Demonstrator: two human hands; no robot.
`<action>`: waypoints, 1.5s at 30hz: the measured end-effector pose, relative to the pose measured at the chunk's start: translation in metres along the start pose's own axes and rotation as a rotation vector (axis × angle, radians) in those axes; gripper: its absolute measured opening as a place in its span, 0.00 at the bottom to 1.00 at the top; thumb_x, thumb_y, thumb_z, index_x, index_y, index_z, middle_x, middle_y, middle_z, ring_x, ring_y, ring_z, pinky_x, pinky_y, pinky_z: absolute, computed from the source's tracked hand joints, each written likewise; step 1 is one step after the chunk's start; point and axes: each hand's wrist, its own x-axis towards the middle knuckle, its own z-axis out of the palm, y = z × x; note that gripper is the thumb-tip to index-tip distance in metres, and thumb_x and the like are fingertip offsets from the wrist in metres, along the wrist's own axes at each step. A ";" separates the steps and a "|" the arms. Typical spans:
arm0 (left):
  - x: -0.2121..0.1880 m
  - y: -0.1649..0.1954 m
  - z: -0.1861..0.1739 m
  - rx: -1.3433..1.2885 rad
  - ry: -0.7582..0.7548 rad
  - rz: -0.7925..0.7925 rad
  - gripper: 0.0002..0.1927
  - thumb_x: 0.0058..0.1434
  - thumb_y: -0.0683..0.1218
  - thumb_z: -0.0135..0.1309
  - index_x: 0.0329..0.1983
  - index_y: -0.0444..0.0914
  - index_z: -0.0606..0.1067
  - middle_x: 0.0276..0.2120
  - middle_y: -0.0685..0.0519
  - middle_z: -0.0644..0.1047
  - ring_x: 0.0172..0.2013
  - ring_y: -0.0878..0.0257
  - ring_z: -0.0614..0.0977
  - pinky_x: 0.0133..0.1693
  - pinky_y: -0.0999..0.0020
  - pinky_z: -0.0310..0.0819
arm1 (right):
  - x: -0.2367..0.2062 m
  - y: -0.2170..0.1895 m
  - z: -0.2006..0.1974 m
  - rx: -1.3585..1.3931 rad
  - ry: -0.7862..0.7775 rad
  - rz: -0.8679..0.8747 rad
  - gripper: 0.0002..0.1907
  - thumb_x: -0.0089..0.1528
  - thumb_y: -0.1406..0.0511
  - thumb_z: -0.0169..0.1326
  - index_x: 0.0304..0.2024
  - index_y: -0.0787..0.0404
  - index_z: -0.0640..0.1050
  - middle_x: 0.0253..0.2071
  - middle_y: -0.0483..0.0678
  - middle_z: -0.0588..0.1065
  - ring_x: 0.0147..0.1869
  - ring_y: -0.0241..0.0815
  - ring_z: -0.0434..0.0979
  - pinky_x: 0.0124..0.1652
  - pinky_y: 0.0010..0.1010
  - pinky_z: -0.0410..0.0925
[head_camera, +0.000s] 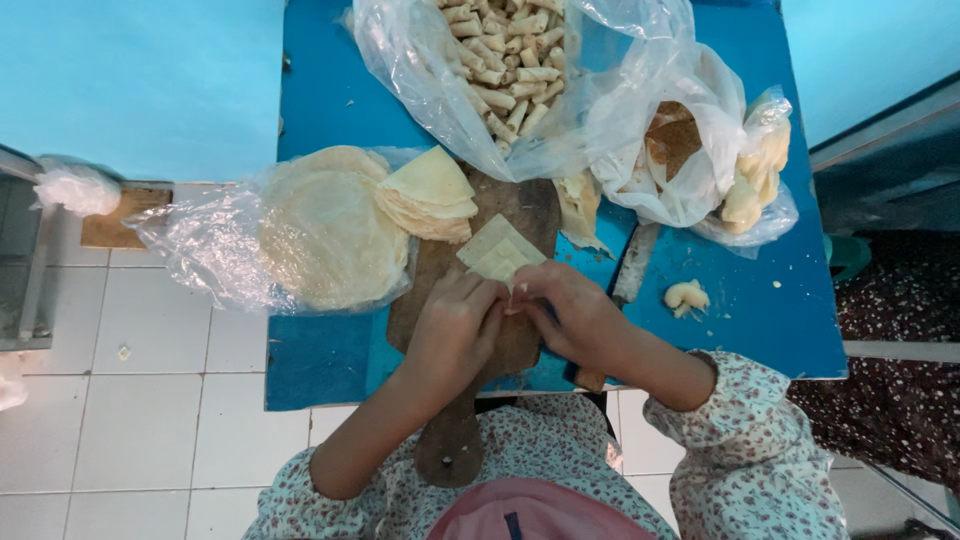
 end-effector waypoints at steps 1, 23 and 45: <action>0.001 0.000 0.001 0.011 0.019 0.020 0.07 0.56 0.36 0.57 0.38 0.35 0.75 0.37 0.44 0.74 0.44 0.44 0.75 0.45 0.51 0.70 | 0.000 0.000 -0.002 -0.079 -0.006 -0.049 0.22 0.61 0.74 0.61 0.55 0.60 0.68 0.45 0.52 0.76 0.47 0.51 0.80 0.47 0.37 0.73; 0.000 0.001 -0.010 0.137 0.011 0.084 0.06 0.58 0.41 0.59 0.39 0.38 0.77 0.40 0.50 0.74 0.45 0.49 0.73 0.45 0.53 0.64 | -0.003 0.001 -0.003 -0.070 -0.021 0.041 0.27 0.60 0.75 0.62 0.59 0.64 0.66 0.44 0.50 0.78 0.49 0.53 0.79 0.47 0.39 0.71; 0.015 0.000 -0.013 0.306 -0.051 0.190 0.06 0.55 0.43 0.59 0.37 0.40 0.79 0.39 0.52 0.73 0.43 0.52 0.73 0.42 0.53 0.62 | 0.005 -0.010 -0.011 -0.338 0.059 -0.196 0.25 0.58 0.71 0.65 0.54 0.60 0.69 0.45 0.48 0.75 0.47 0.51 0.75 0.47 0.43 0.64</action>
